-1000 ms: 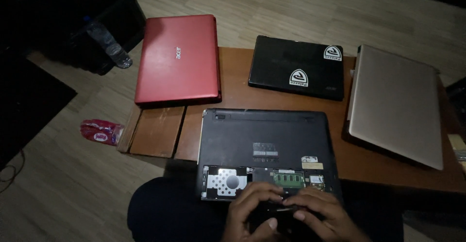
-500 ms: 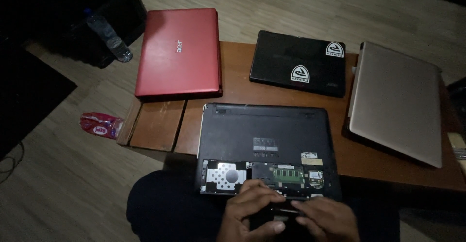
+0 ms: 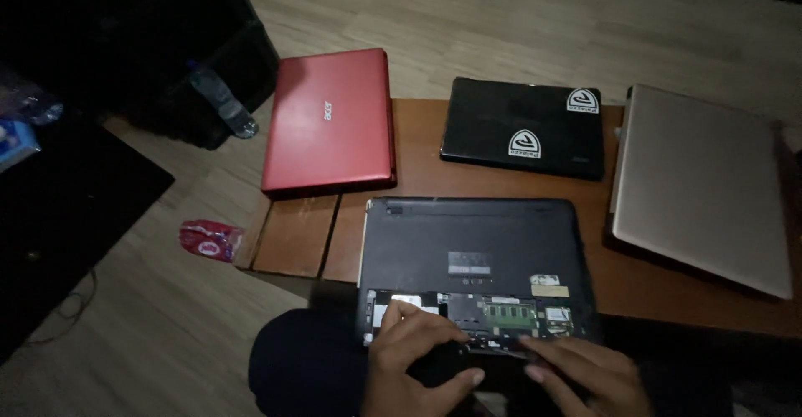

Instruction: The person disassembles the bottom casing of a laptop, removes internal components by hand and with a screwdriver, and organizes multiple laptop units on a wooden surface.

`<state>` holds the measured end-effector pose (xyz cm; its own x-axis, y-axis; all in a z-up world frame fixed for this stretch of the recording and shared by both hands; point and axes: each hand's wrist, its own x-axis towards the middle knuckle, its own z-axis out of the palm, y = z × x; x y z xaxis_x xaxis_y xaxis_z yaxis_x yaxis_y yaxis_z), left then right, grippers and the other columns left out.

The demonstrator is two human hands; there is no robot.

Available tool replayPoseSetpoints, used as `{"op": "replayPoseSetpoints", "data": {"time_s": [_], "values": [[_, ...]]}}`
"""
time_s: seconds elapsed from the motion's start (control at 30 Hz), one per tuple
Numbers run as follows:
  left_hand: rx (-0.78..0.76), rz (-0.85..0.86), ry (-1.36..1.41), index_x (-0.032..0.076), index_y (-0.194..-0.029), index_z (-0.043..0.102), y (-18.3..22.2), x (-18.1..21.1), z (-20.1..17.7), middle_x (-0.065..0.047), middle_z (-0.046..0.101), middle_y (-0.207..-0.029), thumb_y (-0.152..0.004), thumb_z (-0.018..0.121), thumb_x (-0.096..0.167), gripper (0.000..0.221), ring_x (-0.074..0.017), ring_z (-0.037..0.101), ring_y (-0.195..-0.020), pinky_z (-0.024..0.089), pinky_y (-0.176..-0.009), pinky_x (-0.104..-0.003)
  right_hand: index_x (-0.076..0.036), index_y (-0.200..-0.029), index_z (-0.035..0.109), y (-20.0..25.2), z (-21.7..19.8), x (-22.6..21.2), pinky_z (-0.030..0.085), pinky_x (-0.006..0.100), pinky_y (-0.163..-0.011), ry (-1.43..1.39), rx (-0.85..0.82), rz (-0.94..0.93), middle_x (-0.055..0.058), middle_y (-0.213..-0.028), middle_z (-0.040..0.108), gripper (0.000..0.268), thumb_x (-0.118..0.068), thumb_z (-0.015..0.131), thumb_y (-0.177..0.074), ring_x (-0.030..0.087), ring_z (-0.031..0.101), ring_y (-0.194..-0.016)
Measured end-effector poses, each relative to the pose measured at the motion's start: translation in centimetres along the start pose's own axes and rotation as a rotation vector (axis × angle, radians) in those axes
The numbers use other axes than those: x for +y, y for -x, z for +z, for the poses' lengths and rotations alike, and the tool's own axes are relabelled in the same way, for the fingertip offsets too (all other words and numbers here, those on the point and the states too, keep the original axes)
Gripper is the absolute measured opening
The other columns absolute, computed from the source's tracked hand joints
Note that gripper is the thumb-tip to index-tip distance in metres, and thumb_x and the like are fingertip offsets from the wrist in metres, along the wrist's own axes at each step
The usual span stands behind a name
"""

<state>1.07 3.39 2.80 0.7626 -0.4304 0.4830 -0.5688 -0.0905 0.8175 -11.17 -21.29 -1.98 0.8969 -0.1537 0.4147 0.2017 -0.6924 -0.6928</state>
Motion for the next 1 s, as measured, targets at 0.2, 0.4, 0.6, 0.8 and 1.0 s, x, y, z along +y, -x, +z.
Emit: {"op": "replayPoseSetpoints", "data": {"time_s": [0.2, 0.4, 0.6, 0.8, 1.0], "values": [[-0.023, -0.024, -0.098, 0.013, -0.096, 0.085, -0.1, 0.9, 0.1, 0.000, 0.086, -0.097, -0.066, 0.110, 0.021, 0.040, -0.0234, 0.065, -0.096, 0.056, -0.082, -0.038, -0.073, -0.104, 0.089, 1.0, -1.0, -3.2, 0.060, 0.013, -0.082, 0.556, -0.337, 0.809, -0.035, -0.091, 0.092, 0.030, -0.074, 0.093, -0.075, -0.010, 0.088, -0.086], [-0.044, -0.033, -0.170, 0.013, -0.093, 0.082, 0.7, 1.7, 0.8, 0.000, 0.085, -0.094, -0.065, 0.107, 0.022, 0.039, -0.0265, 0.062, -0.095, 0.053, -0.077, -0.041, -0.030, -0.097, 0.090, -0.8, -1.8, -8.3, 0.059, 0.022, -0.065, 0.395, 0.097, 0.071, -0.016, -0.087, 0.089, 0.016, -0.037, 0.093, -0.083, 0.002, 0.082, -0.069], [-0.069, -0.091, -0.215, 0.015, -0.095, 0.083, 1.2, 1.8, 1.2, 0.000, 0.085, -0.097, -0.062, 0.111, 0.018, 0.044, -0.0258, 0.061, -0.095, 0.051, -0.077, -0.042, -0.051, -0.104, 0.094, 1.6, -1.6, -4.4, 0.064, 0.022, -0.071, 0.448, -0.159, 0.399, -0.027, -0.095, 0.095, 0.028, -0.059, 0.093, -0.077, -0.003, 0.089, -0.080], [-0.020, 0.014, -0.204, 0.008, -0.092, 0.080, 1.3, 2.5, 2.4, -0.002, 0.081, -0.091, -0.069, 0.097, 0.000, 0.030, -0.0264, 0.058, -0.090, 0.051, -0.068, -0.037, -0.038, -0.153, 0.065, 5.9, 1.2, 4.0, 0.062, 0.051, -0.041, 0.671, -0.581, -0.155, -0.012, -0.128, 0.074, 0.053, -0.057, 0.072, -0.104, 0.026, 0.075, -0.054], [-0.022, -0.058, -0.282, 0.012, -0.094, 0.082, 1.8, 1.9, 2.4, -0.004, 0.083, -0.093, -0.066, 0.107, 0.013, 0.038, -0.0280, 0.061, -0.092, 0.052, -0.072, -0.040, -0.073, -0.134, 0.072, 1.4, -1.9, -0.2, 0.061, 0.021, -0.077, 0.479, -0.907, 0.817, -0.031, -0.098, 0.087, 0.036, -0.080, 0.059, -0.101, -0.003, 0.083, -0.076]]}}
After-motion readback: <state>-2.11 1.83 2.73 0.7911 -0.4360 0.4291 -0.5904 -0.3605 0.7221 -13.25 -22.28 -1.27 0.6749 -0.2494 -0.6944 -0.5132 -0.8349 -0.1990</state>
